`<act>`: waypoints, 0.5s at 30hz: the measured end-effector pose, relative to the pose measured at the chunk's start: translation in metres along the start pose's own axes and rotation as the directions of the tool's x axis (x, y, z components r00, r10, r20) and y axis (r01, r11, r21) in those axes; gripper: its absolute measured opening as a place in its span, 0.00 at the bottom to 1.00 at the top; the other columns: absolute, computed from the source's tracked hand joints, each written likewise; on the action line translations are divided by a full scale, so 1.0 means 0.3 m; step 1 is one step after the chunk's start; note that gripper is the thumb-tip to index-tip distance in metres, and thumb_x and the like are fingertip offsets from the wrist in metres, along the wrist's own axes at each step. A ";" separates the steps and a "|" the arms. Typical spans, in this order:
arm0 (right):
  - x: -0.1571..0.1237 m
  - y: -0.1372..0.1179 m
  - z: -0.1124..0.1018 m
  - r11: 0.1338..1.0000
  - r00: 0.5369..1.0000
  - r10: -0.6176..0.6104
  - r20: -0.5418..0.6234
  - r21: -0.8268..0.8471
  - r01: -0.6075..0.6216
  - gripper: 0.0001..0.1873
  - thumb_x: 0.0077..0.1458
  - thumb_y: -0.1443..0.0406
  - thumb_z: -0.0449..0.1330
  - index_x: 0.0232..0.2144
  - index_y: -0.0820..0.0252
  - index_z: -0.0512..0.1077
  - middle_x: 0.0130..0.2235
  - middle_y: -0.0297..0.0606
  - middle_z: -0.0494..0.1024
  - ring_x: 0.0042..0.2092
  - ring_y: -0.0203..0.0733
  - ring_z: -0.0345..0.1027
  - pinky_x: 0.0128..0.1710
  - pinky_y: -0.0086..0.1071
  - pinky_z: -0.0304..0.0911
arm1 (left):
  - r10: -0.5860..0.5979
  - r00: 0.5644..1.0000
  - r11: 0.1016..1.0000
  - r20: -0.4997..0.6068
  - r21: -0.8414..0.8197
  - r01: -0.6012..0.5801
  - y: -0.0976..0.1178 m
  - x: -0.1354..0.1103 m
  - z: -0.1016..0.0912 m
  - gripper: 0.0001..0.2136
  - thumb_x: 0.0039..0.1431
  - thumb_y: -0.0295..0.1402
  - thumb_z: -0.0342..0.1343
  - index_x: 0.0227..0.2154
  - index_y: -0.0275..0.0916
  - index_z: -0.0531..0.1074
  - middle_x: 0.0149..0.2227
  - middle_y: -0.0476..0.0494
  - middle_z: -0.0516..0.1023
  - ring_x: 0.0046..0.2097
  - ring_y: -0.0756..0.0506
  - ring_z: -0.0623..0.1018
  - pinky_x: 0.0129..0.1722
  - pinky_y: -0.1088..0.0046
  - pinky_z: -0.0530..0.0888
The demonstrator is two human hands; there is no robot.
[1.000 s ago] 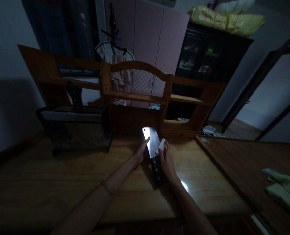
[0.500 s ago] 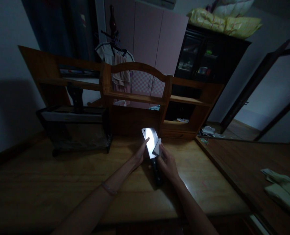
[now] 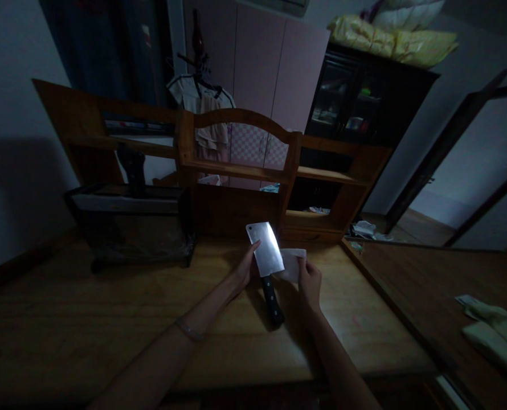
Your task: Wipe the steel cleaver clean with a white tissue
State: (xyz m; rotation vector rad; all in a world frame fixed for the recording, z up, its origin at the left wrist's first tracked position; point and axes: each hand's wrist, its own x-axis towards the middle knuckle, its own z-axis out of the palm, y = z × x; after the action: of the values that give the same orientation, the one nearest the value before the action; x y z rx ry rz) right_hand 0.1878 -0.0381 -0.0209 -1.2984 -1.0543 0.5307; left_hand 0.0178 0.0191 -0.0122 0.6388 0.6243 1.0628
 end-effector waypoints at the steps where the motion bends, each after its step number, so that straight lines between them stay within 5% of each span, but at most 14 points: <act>1: 0.009 0.014 -0.006 0.998 0.999 0.044 -0.026 0.036 -0.043 0.25 0.59 0.49 0.55 0.27 0.67 0.74 0.25 0.36 0.72 0.28 0.41 0.65 0.24 0.28 0.58 | -0.007 1.000 1.000 -0.010 -0.009 0.007 0.000 0.002 0.000 0.19 0.61 0.45 0.56 0.44 0.33 0.75 0.41 0.38 0.81 0.36 0.43 0.79 0.38 0.68 0.75; 4: 0.026 0.047 -0.022 0.974 0.982 0.175 -0.071 0.158 -0.162 0.25 0.53 0.51 0.61 0.43 0.67 0.73 0.32 0.39 0.76 0.30 0.44 0.69 0.26 0.31 0.65 | -0.019 1.000 0.999 0.007 -0.035 0.020 0.000 0.007 0.000 0.19 0.62 0.44 0.55 0.46 0.32 0.75 0.43 0.37 0.80 0.39 0.41 0.79 0.42 0.66 0.75; 8: 0.031 0.046 -0.043 0.924 0.961 0.272 -0.057 0.295 -0.244 0.40 0.44 0.57 0.67 0.59 0.59 0.62 0.40 0.39 0.77 0.35 0.47 0.74 0.29 0.33 0.70 | -0.013 1.000 0.998 0.022 -0.062 0.015 0.002 0.006 0.002 0.21 0.62 0.44 0.55 0.48 0.31 0.74 0.44 0.35 0.79 0.41 0.40 0.79 0.45 0.65 0.75; 15: 0.024 0.015 -0.051 0.860 0.946 0.320 0.062 0.399 -0.317 0.24 0.43 0.55 0.68 0.40 0.63 0.72 0.31 0.37 0.76 0.28 0.41 0.71 0.22 0.27 0.65 | 0.009 1.000 0.999 0.015 -0.041 -0.009 -0.005 0.003 -0.003 0.20 0.62 0.45 0.55 0.46 0.32 0.75 0.43 0.37 0.80 0.39 0.42 0.79 0.41 0.68 0.75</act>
State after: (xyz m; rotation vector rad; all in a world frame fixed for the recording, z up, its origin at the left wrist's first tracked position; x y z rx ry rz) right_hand 0.2054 -0.0389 -0.0218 -1.1014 -0.6728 0.9442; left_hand 0.0183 0.0195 -0.0140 0.6143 0.5856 1.0757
